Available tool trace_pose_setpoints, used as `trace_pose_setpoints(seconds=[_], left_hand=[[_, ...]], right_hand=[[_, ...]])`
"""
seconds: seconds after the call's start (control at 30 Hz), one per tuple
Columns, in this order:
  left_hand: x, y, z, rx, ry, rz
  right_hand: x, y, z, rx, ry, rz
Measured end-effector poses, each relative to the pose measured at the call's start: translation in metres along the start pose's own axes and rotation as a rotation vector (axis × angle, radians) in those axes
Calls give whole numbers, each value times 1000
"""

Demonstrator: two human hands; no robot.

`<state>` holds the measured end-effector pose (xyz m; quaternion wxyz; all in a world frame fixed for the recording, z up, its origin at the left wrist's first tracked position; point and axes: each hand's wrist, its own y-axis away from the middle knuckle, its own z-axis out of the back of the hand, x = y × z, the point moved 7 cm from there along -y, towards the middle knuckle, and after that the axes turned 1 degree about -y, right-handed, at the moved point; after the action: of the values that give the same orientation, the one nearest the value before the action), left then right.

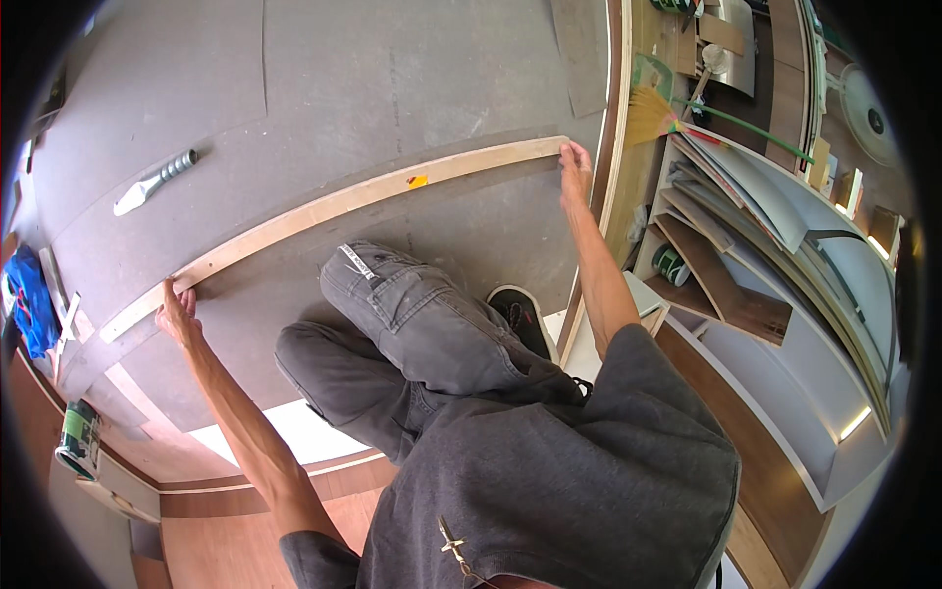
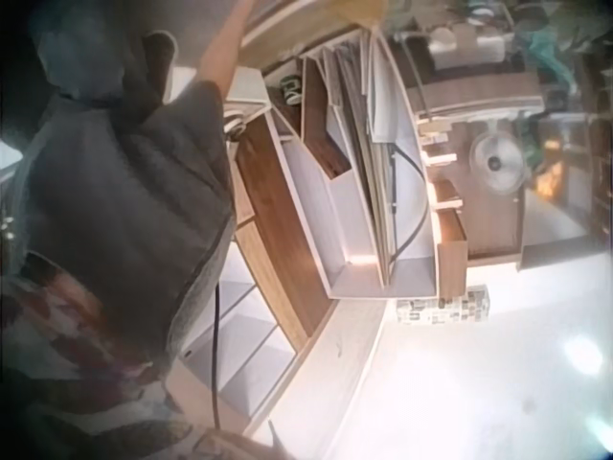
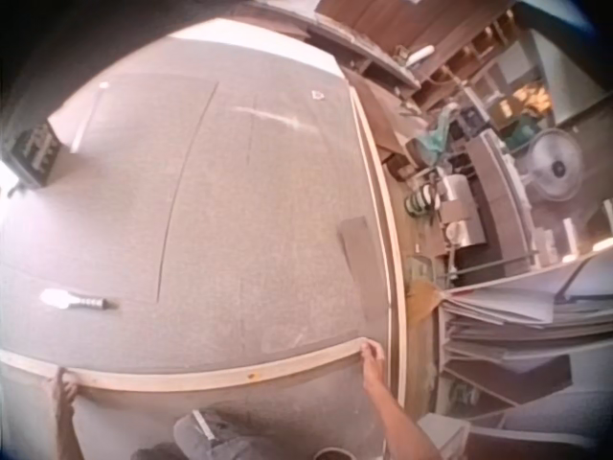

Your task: The person measures a section of the floor using a tape measure and marks it with a pencil. They then position a long wooden strip along the marked line and use a utility knife to score the floor covering. Finally, the person picks up a large piece of flooring material to inspect it.

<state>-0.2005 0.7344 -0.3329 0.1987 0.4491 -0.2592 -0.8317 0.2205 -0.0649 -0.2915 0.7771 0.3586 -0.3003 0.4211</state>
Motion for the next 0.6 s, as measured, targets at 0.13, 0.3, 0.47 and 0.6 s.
trace_pose_setpoints(seconds=[0.13, 0.3, 0.47, 0.6], left_hand=[[-3, 10, -10, 12, 35, -2], [-3, 11, -9, 39, 77, -1], [-2, 10, -6, 54, 92, 5], [-2, 8, -7, 78, 103, 14]], right_hand=[[-3, -5, -2, -11, -16, -47], [-9, -10, -4, 9, -32, -79], [-9, -5, -6, -35, -153, -168], [-8, -5, -4, -28, -172, -158]])
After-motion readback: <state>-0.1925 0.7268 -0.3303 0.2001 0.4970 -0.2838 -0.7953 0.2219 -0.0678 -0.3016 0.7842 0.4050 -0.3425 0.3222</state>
